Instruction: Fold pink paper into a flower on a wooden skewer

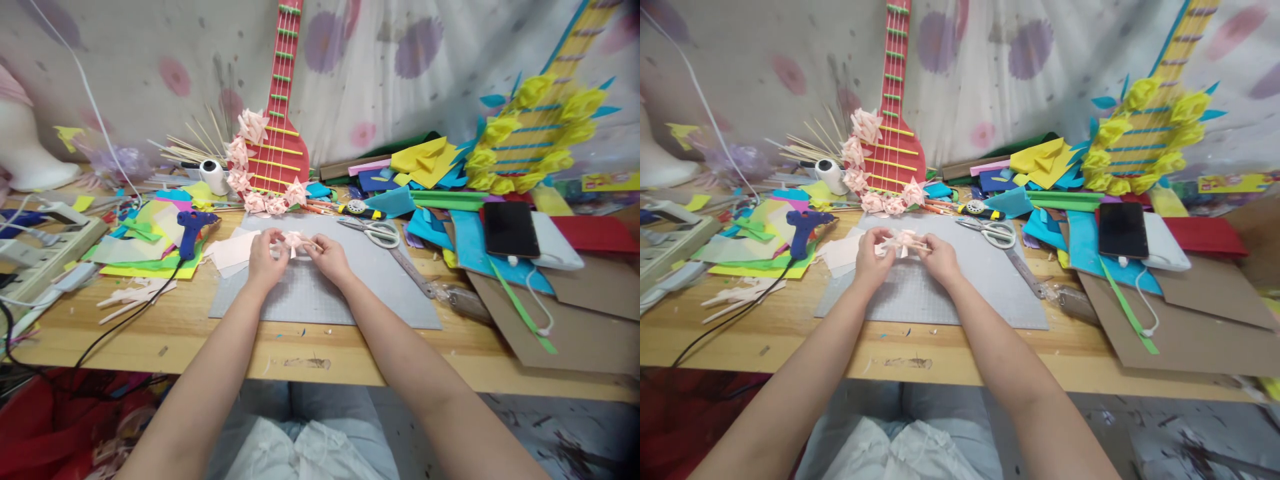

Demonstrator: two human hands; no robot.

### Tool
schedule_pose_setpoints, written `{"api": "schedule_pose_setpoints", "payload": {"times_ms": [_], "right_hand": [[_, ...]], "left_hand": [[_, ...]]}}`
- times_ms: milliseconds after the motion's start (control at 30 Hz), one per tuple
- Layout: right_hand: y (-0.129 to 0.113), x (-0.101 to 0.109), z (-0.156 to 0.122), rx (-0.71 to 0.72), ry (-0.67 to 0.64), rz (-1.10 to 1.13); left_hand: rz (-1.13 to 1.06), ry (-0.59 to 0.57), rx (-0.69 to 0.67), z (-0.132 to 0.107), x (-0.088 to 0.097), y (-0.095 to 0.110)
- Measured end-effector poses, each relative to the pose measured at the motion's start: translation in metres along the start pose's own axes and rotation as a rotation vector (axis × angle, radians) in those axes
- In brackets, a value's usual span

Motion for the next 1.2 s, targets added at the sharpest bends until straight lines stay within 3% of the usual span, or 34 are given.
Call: {"api": "schedule_pose_setpoints", "payload": {"times_ms": [100, 167, 367, 467, 567, 833, 1200], "right_hand": [[-0.005, 0.007, -0.001, 0.073, 0.094, -0.167], [-0.007, 0.011, -0.001, 0.12, 0.141, -0.284], [-0.023, 0.022, 0.0, 0.308, 0.238, -0.403], [-0.032, 0.02, -0.003, 0.412, 0.186, -0.376], [-0.036, 0.014, -0.006, 0.461, 0.11, -0.374], [-0.04, 0.001, -0.014, 0.523, 0.032, -0.453], [-0.04, -0.001, -0.015, 0.486, -0.007, -0.383]], "left_hand": [[-0.094, 0.121, 0.092, 0.0, 0.01, -0.002], [-0.236, 0.126, 0.213, -0.002, 0.007, -0.004], [-0.75, -0.179, 0.85, -0.024, -0.037, -0.008], [-0.945, -0.308, 1.096, -0.033, -0.048, -0.005], [-1.01, -0.307, 1.148, -0.031, -0.046, -0.007], [-1.004, -0.123, 1.227, -0.032, -0.045, -0.022], [-0.968, -0.158, 1.206, -0.033, -0.048, -0.025]]}}
Point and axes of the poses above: each hand's wrist, its own z-axis towards the middle knuckle, its own x-axis out of the back of the hand, y = z × x, the point moved 7 cm from there along z, towards the middle knuckle, and after that the axes turned 10 degrees about y, right-handed, at the moved point
